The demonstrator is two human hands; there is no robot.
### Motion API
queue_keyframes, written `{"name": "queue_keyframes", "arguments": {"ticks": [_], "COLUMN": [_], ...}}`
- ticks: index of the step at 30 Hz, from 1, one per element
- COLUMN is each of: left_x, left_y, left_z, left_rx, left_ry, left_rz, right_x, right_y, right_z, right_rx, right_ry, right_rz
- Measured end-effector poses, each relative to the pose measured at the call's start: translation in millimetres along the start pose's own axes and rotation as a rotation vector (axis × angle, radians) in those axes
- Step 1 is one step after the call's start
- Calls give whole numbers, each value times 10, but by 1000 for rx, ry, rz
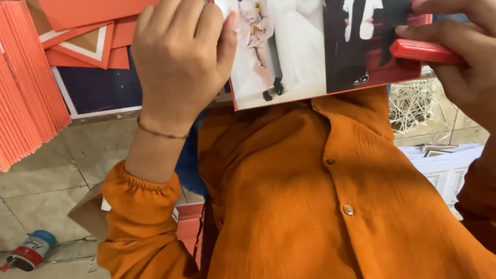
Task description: Inspecting and assembling a stack of printed wedding invitations using a marking tool
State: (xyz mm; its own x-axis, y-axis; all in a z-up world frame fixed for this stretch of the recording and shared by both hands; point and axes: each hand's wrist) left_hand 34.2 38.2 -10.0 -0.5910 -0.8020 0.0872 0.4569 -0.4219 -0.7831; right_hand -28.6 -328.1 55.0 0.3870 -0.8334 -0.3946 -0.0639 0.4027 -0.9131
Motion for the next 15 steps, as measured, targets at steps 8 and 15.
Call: {"name": "queue_keyframes", "arguments": {"ticks": [8,15], "left_x": [86,72], "left_y": [29,75], "left_z": [-32,-134], "left_rx": [-12,-112], "left_ry": [-130,-201], "left_rz": [-111,-237], "right_x": [10,194], "right_y": [258,448], "right_z": [-133,-145], "right_rx": [40,232], "right_ry": [58,84], "right_rz": [-140,-128]}}
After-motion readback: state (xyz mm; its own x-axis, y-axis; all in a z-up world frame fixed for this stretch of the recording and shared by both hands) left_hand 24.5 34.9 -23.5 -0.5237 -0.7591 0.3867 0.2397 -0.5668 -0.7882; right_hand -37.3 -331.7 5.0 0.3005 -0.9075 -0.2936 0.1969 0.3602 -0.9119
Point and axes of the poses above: each hand's wrist, its own z-axis towards the middle knuckle, its own y-axis out of the palm, x = y × z, and after that the axes turned 8 degrees about x, right-handed
